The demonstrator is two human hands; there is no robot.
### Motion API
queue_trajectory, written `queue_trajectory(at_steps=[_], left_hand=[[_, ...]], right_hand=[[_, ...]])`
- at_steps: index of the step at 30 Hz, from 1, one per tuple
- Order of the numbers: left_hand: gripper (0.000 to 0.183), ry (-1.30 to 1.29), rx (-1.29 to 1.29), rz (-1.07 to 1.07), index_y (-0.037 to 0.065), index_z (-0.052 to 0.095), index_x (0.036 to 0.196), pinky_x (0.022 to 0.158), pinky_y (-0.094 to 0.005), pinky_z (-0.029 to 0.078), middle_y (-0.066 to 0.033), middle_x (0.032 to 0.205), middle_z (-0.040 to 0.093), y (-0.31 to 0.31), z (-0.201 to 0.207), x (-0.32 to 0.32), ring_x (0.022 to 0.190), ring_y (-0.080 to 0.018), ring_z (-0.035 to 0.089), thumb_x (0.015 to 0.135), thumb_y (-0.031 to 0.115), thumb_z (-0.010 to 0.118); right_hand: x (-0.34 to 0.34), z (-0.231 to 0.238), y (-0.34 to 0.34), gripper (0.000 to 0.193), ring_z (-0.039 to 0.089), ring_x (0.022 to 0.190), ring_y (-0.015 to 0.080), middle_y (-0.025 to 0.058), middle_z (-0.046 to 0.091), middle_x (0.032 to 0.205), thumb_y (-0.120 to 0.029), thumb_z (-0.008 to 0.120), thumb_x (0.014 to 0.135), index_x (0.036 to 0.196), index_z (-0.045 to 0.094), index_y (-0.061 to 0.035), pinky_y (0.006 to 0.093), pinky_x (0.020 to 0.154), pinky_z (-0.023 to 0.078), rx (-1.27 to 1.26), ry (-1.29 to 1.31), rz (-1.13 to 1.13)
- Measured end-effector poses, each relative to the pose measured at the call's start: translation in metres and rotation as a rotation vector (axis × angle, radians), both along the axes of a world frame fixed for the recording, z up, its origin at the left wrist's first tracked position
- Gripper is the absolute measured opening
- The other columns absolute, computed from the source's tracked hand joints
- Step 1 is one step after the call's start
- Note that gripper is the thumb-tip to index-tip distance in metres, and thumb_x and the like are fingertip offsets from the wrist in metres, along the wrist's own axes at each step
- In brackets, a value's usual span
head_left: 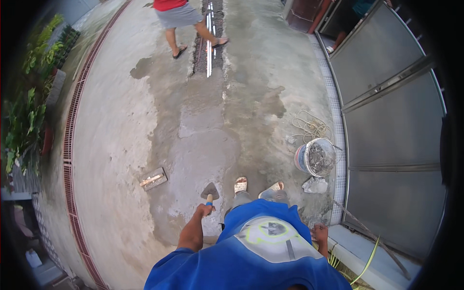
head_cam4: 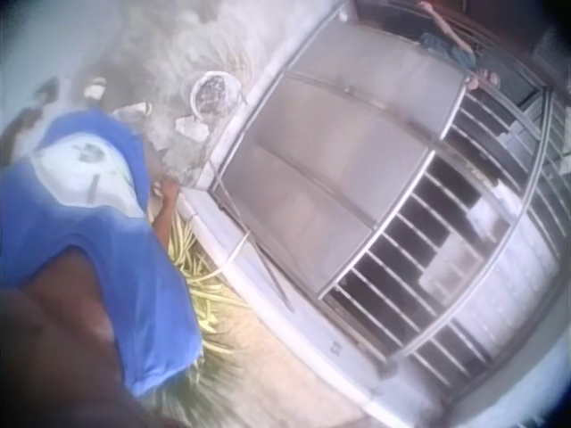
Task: The person scoops concrete rubble into a bucket using a trowel and by hand. The person then carries the bucket down the walkway and empties the rubble into a ground trench.
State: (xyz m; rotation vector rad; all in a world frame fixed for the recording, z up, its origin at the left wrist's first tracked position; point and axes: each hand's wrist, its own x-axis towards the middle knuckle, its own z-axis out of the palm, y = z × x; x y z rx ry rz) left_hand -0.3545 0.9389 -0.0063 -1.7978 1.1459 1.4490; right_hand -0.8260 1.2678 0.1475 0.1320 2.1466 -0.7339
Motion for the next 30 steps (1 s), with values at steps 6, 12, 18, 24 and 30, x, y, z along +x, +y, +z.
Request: queue_trajectory(at_steps=[6, 12, 18, 24, 30], left_hand=[[0.044, 0.088, -0.144, -0.131, 0.008, 0.071, 0.075, 0.052, -0.0380, 0.048, -0.0134, 0.064, 0.062, -0.009, -0.066, -0.021, 0.056, -0.0243, 0.059, 0.062, 0.050, 0.071], [0.045, 0.191, -0.064, -0.331, 0.008, 0.071, 0.093, 0.081, -0.0399, 0.051, -0.0251, 0.091, 0.067, -0.041, -0.056, -0.108, 0.093, -0.0361, 0.066, 0.068, 0.044, 0.064], [0.061, 0.194, -0.182, -0.399, -0.010, 0.067, 0.084, 0.082, -0.0428, 0.050, -0.0298, 0.088, 0.066, -0.054, -0.051, -0.210, 0.093, -0.0402, 0.064, 0.067, 0.049, 0.065], [0.061, 0.158, -0.324, -0.417, -0.008, 0.065, 0.095, 0.092, -0.0435, 0.045, -0.0288, 0.106, 0.062, -0.036, -0.125, -0.306, 0.105, -0.0389, 0.059, 0.073, 0.049, 0.059], [0.049, 0.111, -0.349, -0.438, -0.002, 0.062, 0.096, 0.096, -0.0490, 0.037, -0.0200, 0.111, 0.056, -0.040, -0.281, -0.433, 0.111, -0.0352, 0.052, 0.075, 0.042, 0.059]], right_hand=[[-0.003, 0.004, 0.010, 0.021, 0.065, 0.056, 0.0214, 0.0088, 0.060, 0.075, -0.019, 0.059, 0.087, 0.096, 0.059, -0.0001, 0.0345, 0.041, 0.053, -0.018, 0.106, 0.093], [-0.027, -0.001, 0.041, 0.028, 0.065, 0.060, 0.0175, 0.0104, 0.064, 0.081, -0.025, 0.057, 0.088, 0.102, 0.061, -0.0018, 0.0322, 0.050, 0.055, 0.101, -0.012, 0.035], [-0.062, -0.004, 0.046, 0.030, 0.066, 0.063, 0.0180, 0.0094, 0.063, 0.085, -0.025, 0.058, 0.088, 0.108, 0.059, -0.0031, 0.0307, 0.052, 0.054, 0.147, -0.103, 0.053], [-0.146, -0.064, -0.016, 0.030, 0.066, 0.066, 0.0173, 0.0086, 0.063, 0.081, -0.027, 0.058, 0.089, 0.103, 0.060, -0.0007, 0.0288, 0.053, 0.053, 0.015, -0.229, 0.169], [-0.295, -0.243, -0.124, 0.059, 0.060, 0.100, 0.0212, 0.0162, 0.059, 0.111, -0.048, 0.050, 0.094, 0.127, 0.049, 0.0010, 0.0333, 0.079, 0.049, -0.227, -0.069, -0.222]])
